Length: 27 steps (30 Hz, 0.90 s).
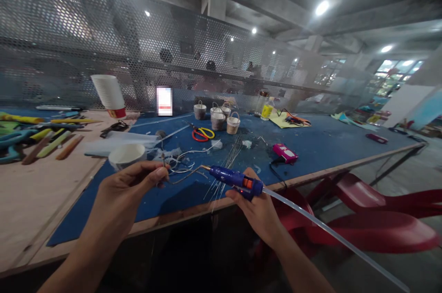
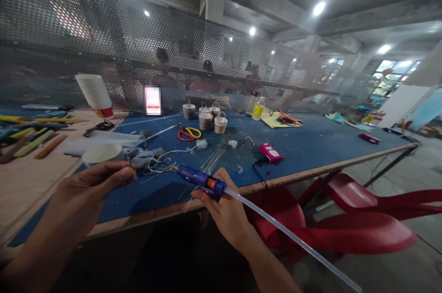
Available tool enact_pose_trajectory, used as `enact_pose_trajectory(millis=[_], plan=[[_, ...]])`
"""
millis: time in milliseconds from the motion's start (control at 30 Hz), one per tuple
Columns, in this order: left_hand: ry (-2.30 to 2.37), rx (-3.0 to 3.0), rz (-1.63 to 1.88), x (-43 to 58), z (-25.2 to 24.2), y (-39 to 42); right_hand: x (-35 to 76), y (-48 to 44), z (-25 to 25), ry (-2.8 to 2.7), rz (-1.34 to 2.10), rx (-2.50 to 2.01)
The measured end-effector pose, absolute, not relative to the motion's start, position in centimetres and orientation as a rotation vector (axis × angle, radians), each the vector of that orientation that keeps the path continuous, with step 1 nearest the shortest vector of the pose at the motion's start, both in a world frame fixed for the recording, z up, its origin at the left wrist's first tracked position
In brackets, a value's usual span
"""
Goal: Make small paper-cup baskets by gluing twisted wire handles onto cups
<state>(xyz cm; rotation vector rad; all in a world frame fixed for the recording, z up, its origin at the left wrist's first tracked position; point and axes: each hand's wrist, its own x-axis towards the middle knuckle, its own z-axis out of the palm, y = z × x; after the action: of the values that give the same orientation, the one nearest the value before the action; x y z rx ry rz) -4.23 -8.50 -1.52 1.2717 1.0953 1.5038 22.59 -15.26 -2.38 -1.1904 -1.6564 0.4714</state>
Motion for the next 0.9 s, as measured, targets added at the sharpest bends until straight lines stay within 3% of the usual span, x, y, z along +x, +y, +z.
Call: enact_pose_trajectory(millis=[600,900], plan=[[1.091,1.252,1.493,-3.75,-0.65,-9.04,22.46,-15.6,-2.21,-1.641,0.591,-1.198],[1.106,1.26,1.431,-3.99,-1.1,-8.8,22.37,-15.48,-2.14,-1.643,0.49,-1.206]])
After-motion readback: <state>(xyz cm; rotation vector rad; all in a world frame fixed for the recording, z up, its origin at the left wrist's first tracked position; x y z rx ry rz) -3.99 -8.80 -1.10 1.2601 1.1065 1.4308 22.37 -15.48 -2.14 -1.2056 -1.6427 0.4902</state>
